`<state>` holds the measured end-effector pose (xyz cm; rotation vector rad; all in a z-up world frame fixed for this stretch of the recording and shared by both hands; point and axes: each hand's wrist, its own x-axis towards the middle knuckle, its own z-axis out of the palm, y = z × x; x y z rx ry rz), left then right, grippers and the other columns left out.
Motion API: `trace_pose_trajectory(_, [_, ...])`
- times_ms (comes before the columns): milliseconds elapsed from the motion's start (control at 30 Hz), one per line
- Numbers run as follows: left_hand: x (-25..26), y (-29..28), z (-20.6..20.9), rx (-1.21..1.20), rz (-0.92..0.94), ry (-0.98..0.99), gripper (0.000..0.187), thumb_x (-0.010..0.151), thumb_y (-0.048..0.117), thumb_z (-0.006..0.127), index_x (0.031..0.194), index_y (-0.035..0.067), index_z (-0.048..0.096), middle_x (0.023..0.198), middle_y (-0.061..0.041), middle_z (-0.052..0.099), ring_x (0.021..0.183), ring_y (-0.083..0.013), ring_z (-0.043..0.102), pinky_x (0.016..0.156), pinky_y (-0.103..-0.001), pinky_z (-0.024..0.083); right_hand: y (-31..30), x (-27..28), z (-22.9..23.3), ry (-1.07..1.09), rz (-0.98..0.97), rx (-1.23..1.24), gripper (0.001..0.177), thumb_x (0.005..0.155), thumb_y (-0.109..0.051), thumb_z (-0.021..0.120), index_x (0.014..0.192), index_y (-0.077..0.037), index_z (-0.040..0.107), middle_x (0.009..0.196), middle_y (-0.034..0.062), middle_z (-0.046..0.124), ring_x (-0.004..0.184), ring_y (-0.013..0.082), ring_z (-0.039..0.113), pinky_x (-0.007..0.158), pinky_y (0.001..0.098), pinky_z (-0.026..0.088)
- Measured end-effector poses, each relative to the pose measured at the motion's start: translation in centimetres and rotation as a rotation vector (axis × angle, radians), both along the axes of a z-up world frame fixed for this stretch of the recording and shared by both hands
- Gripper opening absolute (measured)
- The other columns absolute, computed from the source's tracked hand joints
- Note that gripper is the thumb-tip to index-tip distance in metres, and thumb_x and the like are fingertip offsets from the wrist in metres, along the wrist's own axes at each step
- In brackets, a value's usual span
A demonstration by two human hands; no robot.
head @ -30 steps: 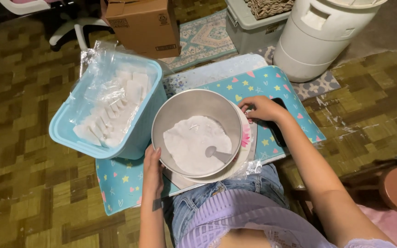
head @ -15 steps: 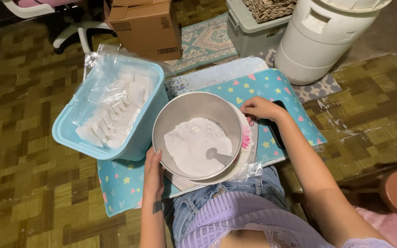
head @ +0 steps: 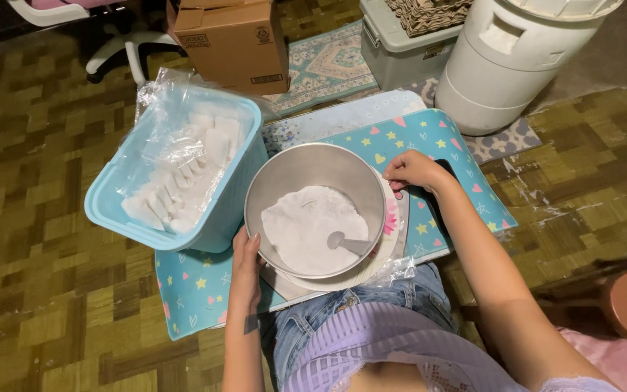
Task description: The person fills small plastic sachets with a white powder from a bowl using a measuring spoon, seals the sachets by hand, and places the filled sachets into a blue container.
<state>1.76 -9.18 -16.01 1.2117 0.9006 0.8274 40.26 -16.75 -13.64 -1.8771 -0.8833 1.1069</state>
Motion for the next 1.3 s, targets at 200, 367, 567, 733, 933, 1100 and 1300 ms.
trace_pose_trajectory(200, [-0.3,0.4,-0.5,-0.003,-0.035,-0.015,0.076,0.092,0.054,0.054,0.150,0.008,0.040,0.146,-0.018,0.032,0.126,-0.0407,0.045,0.099,-0.062,0.042,0.2,0.6,-1.7,-0.176,-0.009,0.008,0.015,0.091,-0.009,0.063,0.090,0.002,0.073,0.072,0.0156,0.072,0.062,0.0206,0.071,0.056,0.0294,0.057])
trace_pose_trajectory(367, [-0.1,0.4,-0.3,-0.009,-0.021,0.013,0.078,0.091,0.054,0.055,0.152,0.008,0.038,0.148,-0.017,0.030,0.124,-0.0362,0.044,0.098,-0.061,0.041,0.5,2.1,-1.6,-0.363,-0.078,0.038,0.019,0.096,-0.020,0.056,0.092,-0.009,0.071,0.075,0.0072,0.073,0.071,0.0204,0.071,0.065,0.0332,0.055])
trace_pose_trajectory(567, [0.0,-0.3,1.3,-0.015,-0.012,0.051,0.078,0.092,0.053,0.053,0.151,0.006,0.037,0.150,-0.019,0.027,0.126,-0.0395,0.039,0.097,-0.064,0.039,-0.8,1.8,0.5,-0.168,-0.177,0.193,0.021,0.100,-0.022,0.050,0.103,-0.002,0.057,0.088,0.0169,0.072,0.075,0.0224,0.072,0.059,0.0278,0.052])
trace_pose_trajectory(733, [-0.3,0.2,0.9,0.017,-0.014,0.095,0.074,0.094,0.050,0.052,0.150,0.005,0.039,0.151,-0.019,0.027,0.128,-0.0381,0.037,0.096,-0.066,0.037,-1.8,1.7,-1.9,-0.417,-0.068,0.178,0.012,0.085,-0.017,0.070,0.090,-0.006,0.070,0.074,0.0093,0.071,0.070,0.0242,0.065,0.068,0.0349,0.050])
trace_pose_trajectory(933, [-0.5,-0.4,3.1,0.119,-0.044,0.155,0.070,0.098,0.049,0.048,0.147,0.000,0.040,0.152,-0.021,0.025,0.139,-0.0397,0.030,0.104,-0.060,0.035,-4.3,-0.8,-6.8,-1.157,-0.113,0.244,0.012,0.086,-0.019,0.067,0.084,-0.010,0.059,0.090,0.0113,0.059,0.095,0.0350,0.061,0.083,0.0450,0.049])
trace_pose_trajectory(1100, [-0.6,-0.3,3.1,0.169,-0.034,0.170,0.069,0.098,0.049,0.050,0.144,-0.001,0.041,0.153,-0.023,0.023,0.142,-0.0380,0.027,0.109,-0.056,0.033,-4.6,-2.7,-7.1,-1.066,-0.104,0.187,0.017,0.098,-0.020,0.060,0.090,-0.005,0.057,0.127,0.0141,0.056,0.126,0.0336,0.051,0.101,0.0558,0.044])
trace_pose_trajectory(1300, [-0.9,-0.9,4.6,0.374,-0.017,0.368,0.058,0.099,0.037,0.053,0.141,-0.001,0.043,0.147,-0.023,0.030,0.140,-0.0425,0.032,0.108,-0.057,0.035,-4.0,-1.3,-5.4,-1.029,-0.124,0.308,0.012,0.094,-0.013,0.064,0.099,-0.002,0.063,0.103,0.0172,0.062,0.106,0.0358,0.061,0.095,0.0448,0.048])
